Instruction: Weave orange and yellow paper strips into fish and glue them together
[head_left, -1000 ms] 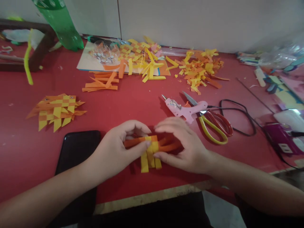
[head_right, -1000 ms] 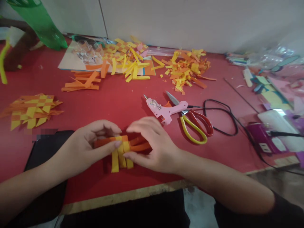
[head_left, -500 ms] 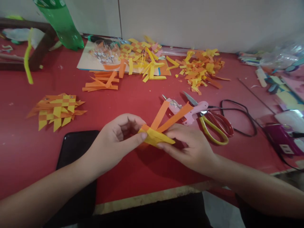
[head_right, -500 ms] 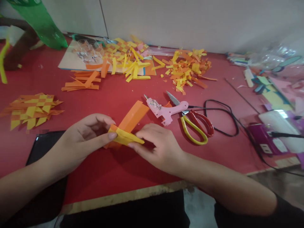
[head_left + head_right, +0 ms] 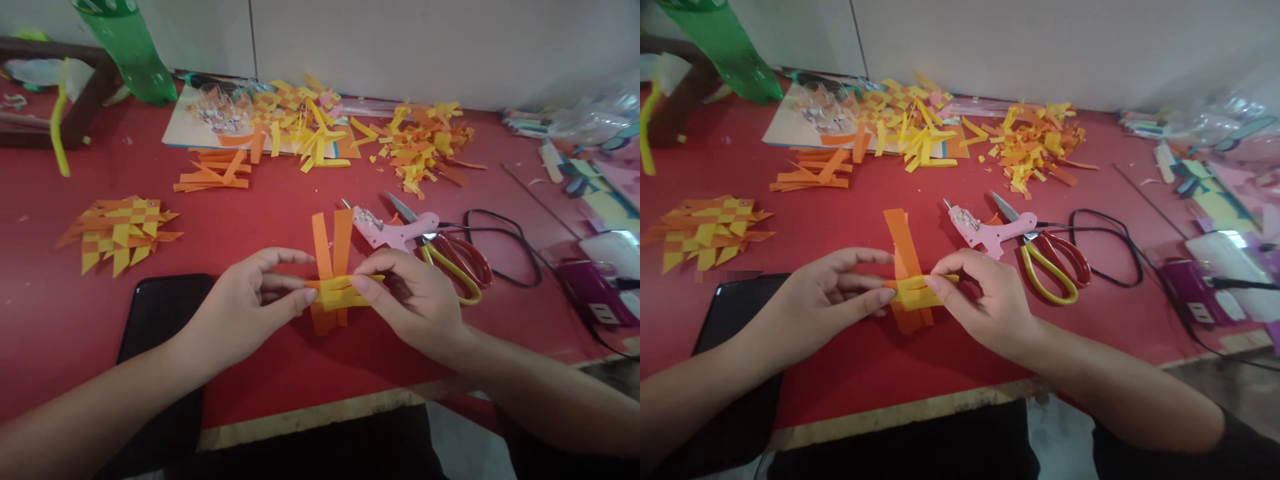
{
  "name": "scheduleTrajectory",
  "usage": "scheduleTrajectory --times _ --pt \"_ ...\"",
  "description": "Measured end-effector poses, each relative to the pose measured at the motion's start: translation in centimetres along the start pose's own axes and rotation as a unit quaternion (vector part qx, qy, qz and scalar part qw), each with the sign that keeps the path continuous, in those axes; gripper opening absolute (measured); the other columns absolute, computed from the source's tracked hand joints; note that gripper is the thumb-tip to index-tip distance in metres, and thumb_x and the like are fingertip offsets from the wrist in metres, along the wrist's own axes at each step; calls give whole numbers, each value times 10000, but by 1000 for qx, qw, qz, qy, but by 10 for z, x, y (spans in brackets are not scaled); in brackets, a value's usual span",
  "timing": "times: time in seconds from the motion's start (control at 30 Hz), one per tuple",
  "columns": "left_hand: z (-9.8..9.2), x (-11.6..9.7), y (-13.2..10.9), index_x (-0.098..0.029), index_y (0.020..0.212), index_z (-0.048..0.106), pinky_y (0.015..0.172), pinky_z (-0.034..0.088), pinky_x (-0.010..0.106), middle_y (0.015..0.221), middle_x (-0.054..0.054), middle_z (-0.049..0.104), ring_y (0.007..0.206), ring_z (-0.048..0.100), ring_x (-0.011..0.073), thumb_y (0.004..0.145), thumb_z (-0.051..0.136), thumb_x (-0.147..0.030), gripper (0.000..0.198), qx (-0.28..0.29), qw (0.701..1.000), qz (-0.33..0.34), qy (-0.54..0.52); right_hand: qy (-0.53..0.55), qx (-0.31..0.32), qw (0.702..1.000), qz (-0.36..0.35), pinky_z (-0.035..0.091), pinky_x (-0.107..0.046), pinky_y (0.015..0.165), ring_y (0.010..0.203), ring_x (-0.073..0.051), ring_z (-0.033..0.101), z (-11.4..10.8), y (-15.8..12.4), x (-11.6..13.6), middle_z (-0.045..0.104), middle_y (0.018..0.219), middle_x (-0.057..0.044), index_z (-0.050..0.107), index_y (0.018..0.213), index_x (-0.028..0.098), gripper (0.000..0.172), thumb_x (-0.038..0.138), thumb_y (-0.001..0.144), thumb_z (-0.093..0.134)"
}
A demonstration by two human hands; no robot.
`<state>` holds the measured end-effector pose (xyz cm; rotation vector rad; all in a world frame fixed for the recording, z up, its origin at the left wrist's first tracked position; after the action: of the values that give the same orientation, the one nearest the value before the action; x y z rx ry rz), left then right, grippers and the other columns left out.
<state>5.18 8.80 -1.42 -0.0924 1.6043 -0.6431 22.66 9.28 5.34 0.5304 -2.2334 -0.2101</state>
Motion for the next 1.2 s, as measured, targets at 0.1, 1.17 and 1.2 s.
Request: scheduleTrajectory --times 0.1,1.17,1.2 --pt "-1 0 0 -217 1086 593 695 582 219 827 14 786 738 740 146 763 800 -423 435 -9 1000 4 17 -27 6 999 -19 501 -207 564 584 -92 620 1 1 1 707 710 16 650 812 204 113 220 920 623" --pt "11 -11 -4 -196 1075 680 711 588 247 877 21 779 776 735 163 848 661 -272 240 33 995 77 45 -63 43 981 -177 499 -427 958 1066 -250 638 13 -5 15 722 1084 -76 605 1212 220 405 396 859 700" --pt "13 -10 -4 -202 1116 646 685 577 233 846 11 769 757 728 155 845 662 -267 279 44 995 78 46 -65 48 980 -183 497 -422 952 1060 -245 631 13 -6 16 723 1068 -69 623 1183 227 365 382 862 701"
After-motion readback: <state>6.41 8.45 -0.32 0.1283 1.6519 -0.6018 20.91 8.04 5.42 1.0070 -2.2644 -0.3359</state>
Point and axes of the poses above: each hand's wrist, its own y-axis towards the middle knuckle, its own z-axis out of the palm, x = y × z, the point moved 8 cm from there along y, towards the middle knuckle
